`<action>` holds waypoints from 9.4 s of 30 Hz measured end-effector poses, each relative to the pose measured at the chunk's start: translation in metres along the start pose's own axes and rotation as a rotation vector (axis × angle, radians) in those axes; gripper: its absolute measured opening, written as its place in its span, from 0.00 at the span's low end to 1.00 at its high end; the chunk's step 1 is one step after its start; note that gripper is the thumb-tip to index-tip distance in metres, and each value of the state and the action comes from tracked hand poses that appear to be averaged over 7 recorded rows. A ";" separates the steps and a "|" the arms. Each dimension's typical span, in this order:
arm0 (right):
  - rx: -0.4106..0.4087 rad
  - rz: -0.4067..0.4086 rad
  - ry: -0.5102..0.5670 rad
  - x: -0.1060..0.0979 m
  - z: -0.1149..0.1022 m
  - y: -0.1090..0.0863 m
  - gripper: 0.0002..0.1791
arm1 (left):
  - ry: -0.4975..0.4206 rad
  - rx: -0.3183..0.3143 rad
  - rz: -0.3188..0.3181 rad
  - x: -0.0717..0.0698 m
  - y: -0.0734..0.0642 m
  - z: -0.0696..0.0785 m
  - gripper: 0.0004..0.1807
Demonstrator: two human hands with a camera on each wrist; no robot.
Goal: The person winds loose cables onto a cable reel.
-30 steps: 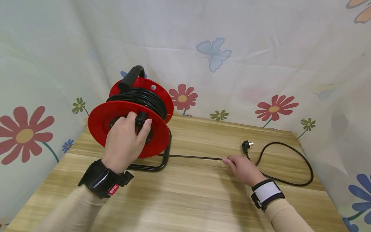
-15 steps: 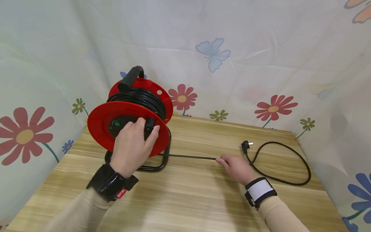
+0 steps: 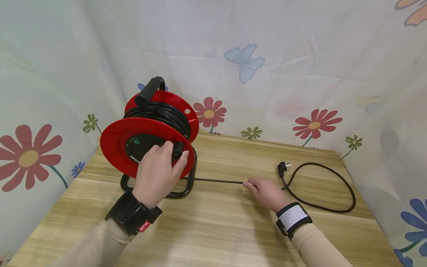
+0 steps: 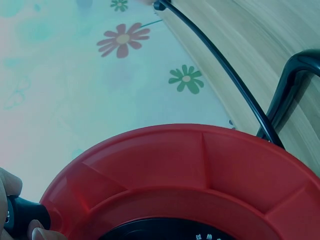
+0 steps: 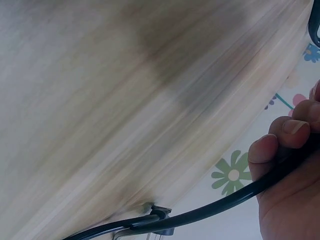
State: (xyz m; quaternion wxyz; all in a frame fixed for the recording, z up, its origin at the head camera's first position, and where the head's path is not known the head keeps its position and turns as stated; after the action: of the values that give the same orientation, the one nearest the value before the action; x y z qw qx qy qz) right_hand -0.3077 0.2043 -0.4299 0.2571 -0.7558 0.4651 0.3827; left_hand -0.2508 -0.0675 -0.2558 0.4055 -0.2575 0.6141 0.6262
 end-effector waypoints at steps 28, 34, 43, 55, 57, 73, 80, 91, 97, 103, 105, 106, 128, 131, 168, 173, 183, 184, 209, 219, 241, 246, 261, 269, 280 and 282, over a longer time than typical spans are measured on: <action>-0.099 -0.004 0.003 0.015 -0.029 0.015 0.21 | 0.060 0.043 -0.027 0.023 -0.017 0.013 0.18; -0.096 -0.019 0.013 0.017 -0.037 0.018 0.21 | 0.071 0.049 -0.020 0.027 -0.021 0.014 0.19; -0.111 -0.035 0.010 0.024 -0.049 0.024 0.21 | 0.119 0.074 -0.012 0.035 -0.030 0.017 0.18; -0.139 -0.058 0.006 0.035 -0.068 0.036 0.21 | 0.143 0.076 -0.045 0.049 -0.044 0.013 0.17; -0.145 -0.061 0.006 0.036 -0.072 0.038 0.21 | 0.154 0.077 -0.055 0.053 -0.046 0.011 0.17; -0.074 -0.091 0.062 0.038 -0.073 0.043 0.22 | 0.135 0.056 -0.097 0.069 -0.059 0.003 0.17; 0.063 -0.006 0.029 -0.009 -0.020 0.017 0.34 | 0.114 0.029 -0.124 0.072 -0.063 -0.005 0.18; 0.057 0.146 -0.147 -0.099 0.038 -0.030 0.31 | 0.119 0.045 -0.107 0.073 -0.063 -0.004 0.18; 0.056 0.269 -0.210 -0.134 0.071 -0.055 0.27 | 0.117 0.045 -0.104 0.073 -0.063 -0.004 0.18; 0.119 0.224 -0.180 -0.129 0.093 -0.064 0.24 | 0.119 0.030 -0.142 0.081 -0.067 -0.009 0.18; 0.146 0.199 -0.184 -0.124 0.096 -0.064 0.25 | 0.111 0.025 -0.153 0.083 -0.068 -0.011 0.19; 0.149 0.193 -0.187 -0.123 0.095 -0.063 0.25 | 0.107 0.022 -0.158 0.084 -0.069 -0.013 0.19; 0.120 0.118 -0.142 -0.087 0.074 -0.042 0.27 | -0.052 -0.152 -0.415 0.105 -0.097 -0.069 0.17; 0.115 0.113 -0.132 -0.082 0.068 -0.039 0.27 | -0.068 -0.179 -0.456 0.113 -0.102 -0.081 0.18; -0.023 0.066 -0.093 -0.034 0.010 -0.006 0.22 | -0.150 -0.371 -0.509 0.076 -0.108 -0.158 0.27; -0.042 0.050 -0.083 -0.024 0.001 0.001 0.24 | -0.165 -0.409 -0.486 0.066 -0.106 -0.168 0.30; -0.039 0.033 -0.073 -0.013 -0.006 0.008 0.28 | -0.170 -0.521 -0.397 0.058 -0.106 -0.182 0.32; -0.037 0.032 -0.072 -0.012 -0.007 0.008 0.29 | -0.178 -0.537 -0.387 0.058 -0.106 -0.183 0.33; -0.111 0.039 -0.096 0.011 -0.039 0.024 0.17 | -0.356 -0.715 -0.125 0.024 -0.093 -0.192 0.27; -0.053 0.050 -0.008 0.002 -0.019 0.015 0.15 | -0.435 -0.684 -0.017 0.011 -0.077 -0.189 0.24; 0.035 0.049 0.122 -0.008 -0.001 0.006 0.17 | -0.501 -0.598 0.153 -0.009 -0.048 -0.172 0.18; 0.079 0.031 0.154 -0.017 0.017 -0.008 0.16 | -0.477 -0.585 0.140 -0.012 -0.045 -0.168 0.20; 0.095 0.103 0.136 -0.041 0.058 -0.037 0.16 | -0.426 -0.544 0.055 -0.016 -0.039 -0.166 0.24; 0.052 0.154 0.063 -0.040 0.058 -0.033 0.14 | -0.440 -0.493 -0.099 -0.011 -0.028 -0.156 0.32; 0.027 0.137 0.061 -0.030 0.042 -0.028 0.14 | -0.370 -0.433 -0.031 -0.027 -0.013 -0.135 0.27; 0.019 0.135 0.065 -0.029 0.040 -0.026 0.14 | -0.355 -0.427 -0.018 -0.029 -0.011 -0.132 0.28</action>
State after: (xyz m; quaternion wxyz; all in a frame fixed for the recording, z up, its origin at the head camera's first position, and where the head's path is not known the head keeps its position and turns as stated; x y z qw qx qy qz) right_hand -0.3060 0.2599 -0.4282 0.2225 -0.7322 0.5268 0.3699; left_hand -0.2492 -0.2031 -0.2534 0.4490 -0.2288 0.3853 0.7730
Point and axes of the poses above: each hand's wrist, its own y-axis towards the middle knuckle, its own x-axis out of the palm, z = x × y, the point moved 10 cm from there along y, towards the middle knuckle, and after that the axes turned 13 degrees about y, right-handed, at the moved point
